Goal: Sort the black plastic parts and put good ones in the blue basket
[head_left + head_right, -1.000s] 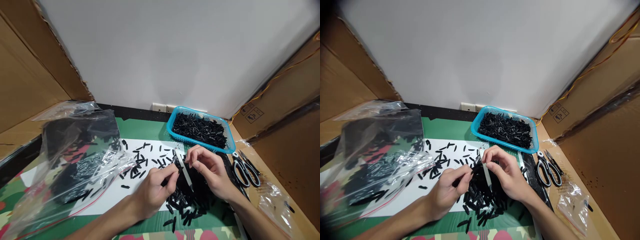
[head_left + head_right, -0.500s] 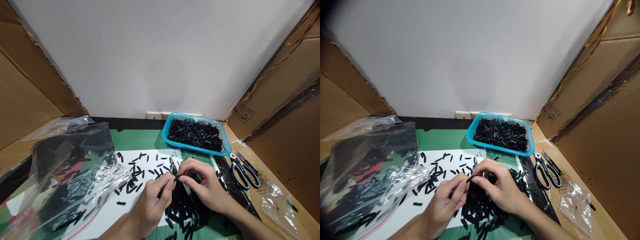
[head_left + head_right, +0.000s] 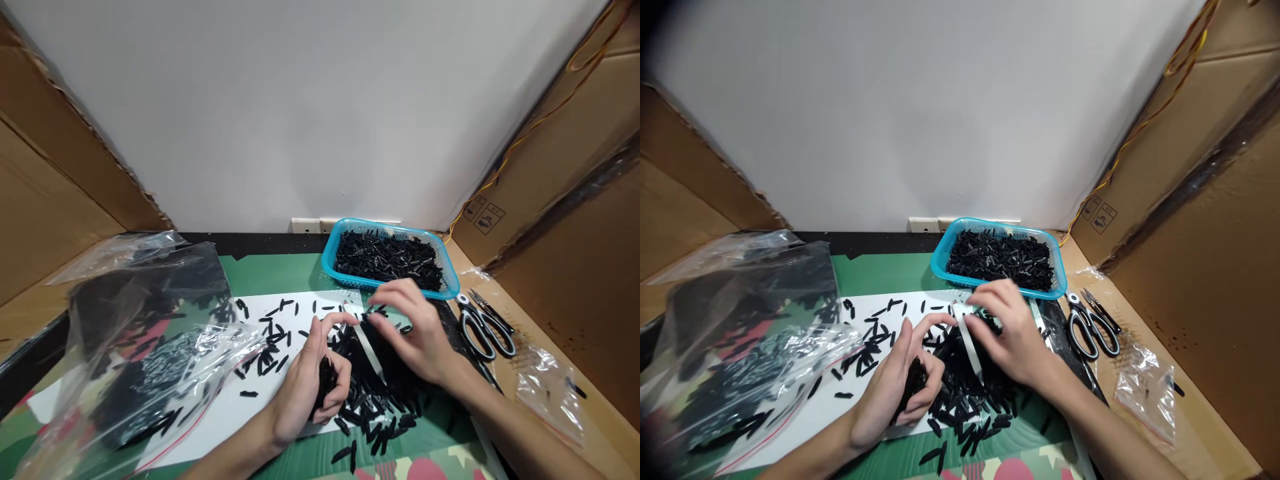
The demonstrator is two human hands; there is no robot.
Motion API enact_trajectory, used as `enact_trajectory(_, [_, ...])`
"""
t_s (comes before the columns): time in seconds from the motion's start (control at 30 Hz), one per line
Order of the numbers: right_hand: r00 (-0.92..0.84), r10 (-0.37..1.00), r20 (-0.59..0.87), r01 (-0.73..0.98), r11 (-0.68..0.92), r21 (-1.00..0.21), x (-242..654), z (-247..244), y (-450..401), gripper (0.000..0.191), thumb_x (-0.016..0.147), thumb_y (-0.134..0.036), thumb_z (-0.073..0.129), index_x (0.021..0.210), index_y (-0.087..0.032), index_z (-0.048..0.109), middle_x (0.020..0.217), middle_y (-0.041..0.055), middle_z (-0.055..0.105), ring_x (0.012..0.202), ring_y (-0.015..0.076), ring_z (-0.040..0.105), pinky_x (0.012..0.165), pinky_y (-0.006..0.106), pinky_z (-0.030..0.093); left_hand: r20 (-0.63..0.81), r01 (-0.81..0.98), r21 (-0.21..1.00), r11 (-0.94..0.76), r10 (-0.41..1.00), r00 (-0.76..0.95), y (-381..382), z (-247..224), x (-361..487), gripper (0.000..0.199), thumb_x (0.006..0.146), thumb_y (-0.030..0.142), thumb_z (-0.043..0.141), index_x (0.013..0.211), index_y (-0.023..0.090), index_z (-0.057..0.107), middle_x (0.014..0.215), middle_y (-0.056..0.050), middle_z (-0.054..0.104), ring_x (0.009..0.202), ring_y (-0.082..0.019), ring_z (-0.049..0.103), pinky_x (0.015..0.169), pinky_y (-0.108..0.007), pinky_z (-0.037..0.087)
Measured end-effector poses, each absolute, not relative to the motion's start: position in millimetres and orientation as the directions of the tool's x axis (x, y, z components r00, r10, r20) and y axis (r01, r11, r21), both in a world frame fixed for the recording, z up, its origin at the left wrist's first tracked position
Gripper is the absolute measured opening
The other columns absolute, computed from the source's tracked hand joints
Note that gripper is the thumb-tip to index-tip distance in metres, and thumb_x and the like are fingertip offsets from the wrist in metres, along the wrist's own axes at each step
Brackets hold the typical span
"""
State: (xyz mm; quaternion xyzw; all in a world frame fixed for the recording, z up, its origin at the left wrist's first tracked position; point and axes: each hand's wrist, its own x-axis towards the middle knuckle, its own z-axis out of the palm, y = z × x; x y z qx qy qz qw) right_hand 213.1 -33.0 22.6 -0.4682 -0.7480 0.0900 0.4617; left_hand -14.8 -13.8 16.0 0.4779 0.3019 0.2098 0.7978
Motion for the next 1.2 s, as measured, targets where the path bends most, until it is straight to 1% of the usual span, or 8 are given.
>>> enact_trajectory(0.07, [-0.281,0.795,0.538,0.447,0.604,-0.659,193.4,23.4,-43.6,0.01,0.105,-0.022,0.067,0.114,-0.023,0.071,0.114,0.0085,0.071,0.108,0.0242,0.063,0.094,0.04,0.052,-0.296,-0.013,0.901,0.433,0.637,0.712,-15.7,16.4,-14.7,0.074,0.1,0.084,0.018,0.149,0.03,0.033,0.048,0.012,0.046,0.034,-0.009,0.024,0.034,-0.014,0.022])
enact_trajectory(0.13, [-0.33,0.806,0.492,0.366,0.589,-0.721,180.9,21.2,-49.5,0.008,0.104,-0.021,0.068,0.111,-0.023,0.072,0.11,0.007,0.073,0.108,0.0232,0.063,0.096,0.039,0.052,-0.33,0.024,0.899,0.438,0.639,0.695,-17.6,16.7,-14.2,0.08,0.098,0.087,0.018,0.154,0.03,0.029,0.047,0.012,0.044,0.035,-0.01,0.024,0.035,-0.014,0.022])
enact_trajectory(0.37, [-0.43,0.771,0.469,0.321,0.617,-0.719,179.5,15.0,-49.0,0.007,0.102,-0.016,0.065,0.104,-0.02,0.071,0.102,0.0081,0.07,0.104,0.0227,0.064,0.098,0.039,0.054,-0.396,0.057,0.87,0.49,0.625,0.673,-19.2,14.1,-12.7,0.076,0.099,0.084,0.029,0.152,0.029,0.033,0.047,0.013,0.042,0.036,-0.009,0.027,0.036,-0.012,0.022])
enact_trajectory(0.53, [-0.283,0.844,0.455,0.236,0.522,-0.82,179.6,21.5,-50.4,0.006,0.099,-0.017,0.066,0.098,-0.022,0.068,0.098,0.0057,0.07,0.096,0.0212,0.064,0.089,0.037,0.053,-0.358,-0.028,0.861,0.507,0.645,0.675,-16.4,16.9,-11.5,0.056,0.103,0.074,0.042,0.137,0.03,0.041,0.049,0.014,0.041,0.037,-0.007,0.023,0.036,-0.011,0.022])
enact_trajectory(0.7, [-0.079,0.9,0.428,0.122,0.435,-0.892,185.4,22.3,-47.1,0.007,0.101,-0.022,0.07,0.094,-0.022,0.069,0.094,0.0038,0.066,0.09,0.0193,0.061,0.083,0.034,0.049,-0.298,-0.066,0.885,0.462,0.667,0.682,-14.1,18.0,-12.0,0.038,0.107,0.063,0.046,0.108,0.026,0.048,0.048,0.014,0.041,0.035,-0.005,0.02,0.034,-0.012,0.022])
enact_trajectory(0.8, [-0.069,0.905,0.419,0.12,0.424,-0.898,187.7,19.9,-45.0,0.007,0.102,-0.025,0.07,0.095,-0.022,0.07,0.095,0.0044,0.066,0.089,0.0197,0.06,0.08,0.034,0.049,-0.254,-0.084,0.9,0.427,0.672,0.695,-15.7,16.0,-12.8,0.034,0.108,0.058,0.049,0.101,0.025,0.046,0.047,0.014,0.04,0.034,-0.004,0.019,0.034,-0.012,0.022])
enact_trajectory(1.03, [-0.088,0.907,0.412,0.252,0.42,-0.872,188.0,17.1,-43.8,0.008,0.103,-0.027,0.069,0.097,-0.022,0.071,0.095,0.0052,0.068,0.085,0.0198,0.061,0.076,0.034,0.051,-0.166,-0.061,0.962,0.266,0.748,0.642,-19.5,15.6,-13.5,0.031,0.108,0.056,0.052,0.107,0.026,0.046,0.047,0.015,0.04,0.036,-0.006,0.023,0.037,-0.013,0.023])
enact_trajectory(1.2, [-0.126,0.871,0.474,0.318,0.488,-0.813,189.9,15.5,-43.4,0.005,0.102,-0.022,0.069,0.102,-0.022,0.074,0.1,0.0065,0.071,0.094,0.0207,0.067,0.083,0.034,0.056,-0.142,-0.014,0.982,0.189,0.78,0.61,-19.3,13.8,-15.6,0.037,0.111,0.058,0.043,0.098,0.024,0.049,0.049,0.012,0.04,0.039,-0.006,0.026,0.04,-0.014,0.025])
